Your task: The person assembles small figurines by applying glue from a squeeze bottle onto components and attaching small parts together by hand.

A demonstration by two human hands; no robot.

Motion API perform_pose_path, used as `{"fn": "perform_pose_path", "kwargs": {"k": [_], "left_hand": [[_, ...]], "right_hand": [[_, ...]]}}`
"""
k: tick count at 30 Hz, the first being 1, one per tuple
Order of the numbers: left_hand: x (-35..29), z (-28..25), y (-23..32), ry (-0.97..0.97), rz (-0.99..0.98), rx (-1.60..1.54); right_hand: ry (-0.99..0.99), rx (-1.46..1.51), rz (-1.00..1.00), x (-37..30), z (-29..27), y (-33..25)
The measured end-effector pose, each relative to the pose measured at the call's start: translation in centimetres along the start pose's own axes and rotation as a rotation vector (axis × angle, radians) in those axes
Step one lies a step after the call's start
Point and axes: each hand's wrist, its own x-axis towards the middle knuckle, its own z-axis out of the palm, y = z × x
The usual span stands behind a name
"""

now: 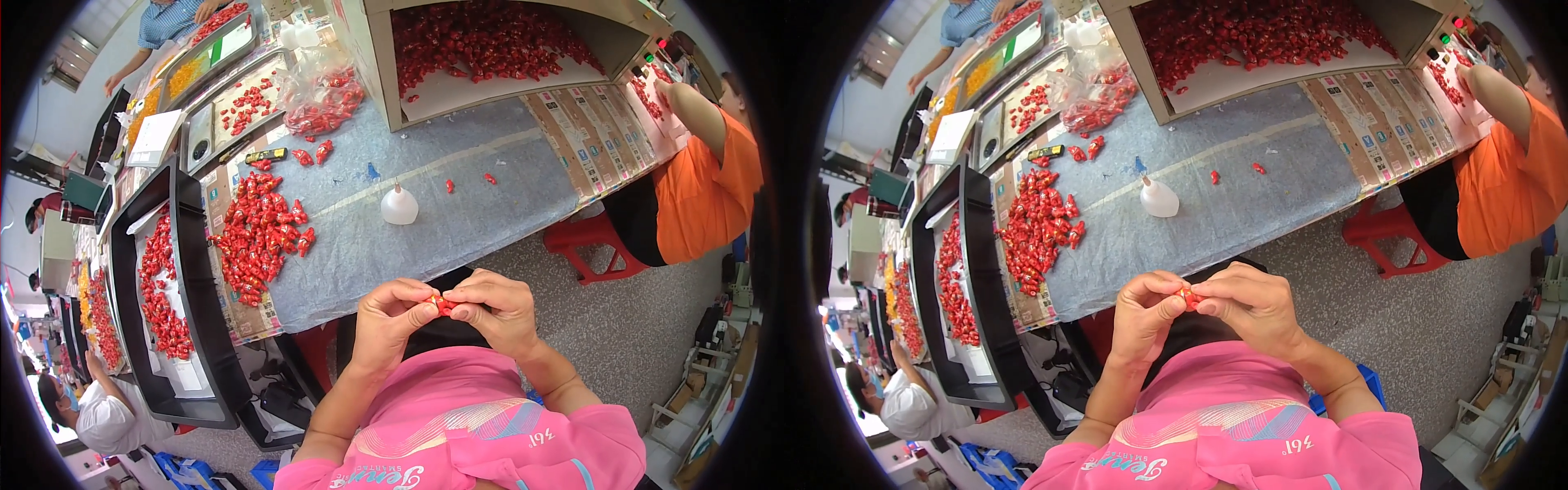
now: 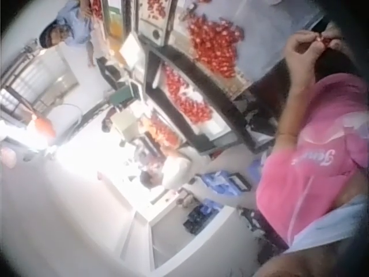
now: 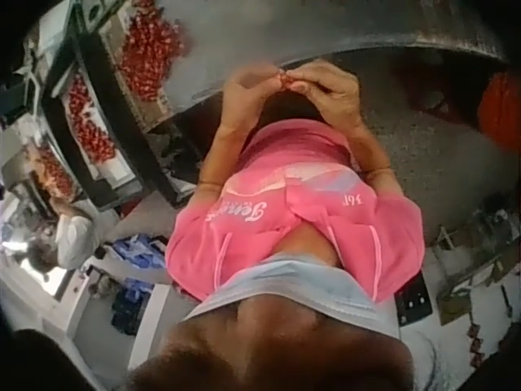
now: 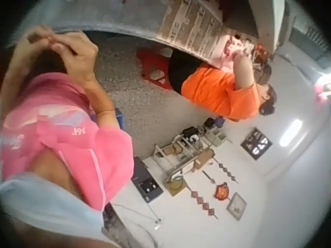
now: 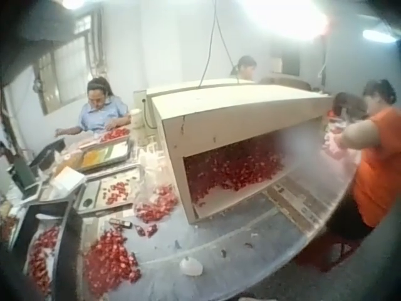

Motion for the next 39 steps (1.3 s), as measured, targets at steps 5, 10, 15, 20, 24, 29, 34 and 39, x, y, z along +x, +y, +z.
{"fn": "perform_pose_path", "kwargs": {"k": [5, 10, 15, 20, 24, 29, 34, 39], "left_hand": [[0.1, -0.2, 0.4, -0.025, -0.086, -0.149], [0.3, 0.0, 0.7, -0.023, -0.108, -0.153], [0.3, -0.2, 0.6, -0.017, -0.087, -0.120], [0.4, -0.2, 0.6, -0.010, -0.097, -0.102], [0.4, -0.1, 0.8, 0.001, -0.111, -0.113], [0.5, -0.2, 1.0, 0.015, -0.117, -0.132], [0.6, -0.4, 0.9, 0.021, -0.088, -0.088], [1.0, -0.2, 1.2, 0.035, -0.086, -0.064]], "right_hand": [[0.025, -0.004, 0.036, 0.1, -0.2, -0.1], [0.017, -0.042, -0.014, 0.1, -0.3, 0.3], [0.015, -0.051, 0.012, 0.4, -0.1, -0.1], [0.022, -0.049, 0.030, 0.4, -0.1, -0.1], [0.026, -0.038, 0.040, 0.5, 0.0, -0.1], [0.034, -0.031, 0.025, 0.9, 0.3, 0.0], [0.030, -0.008, -0.001, 1.1, 0.3, 0.3], [0.047, -0.010, -0.018, 1.4, 0.3, 0.6]]}}
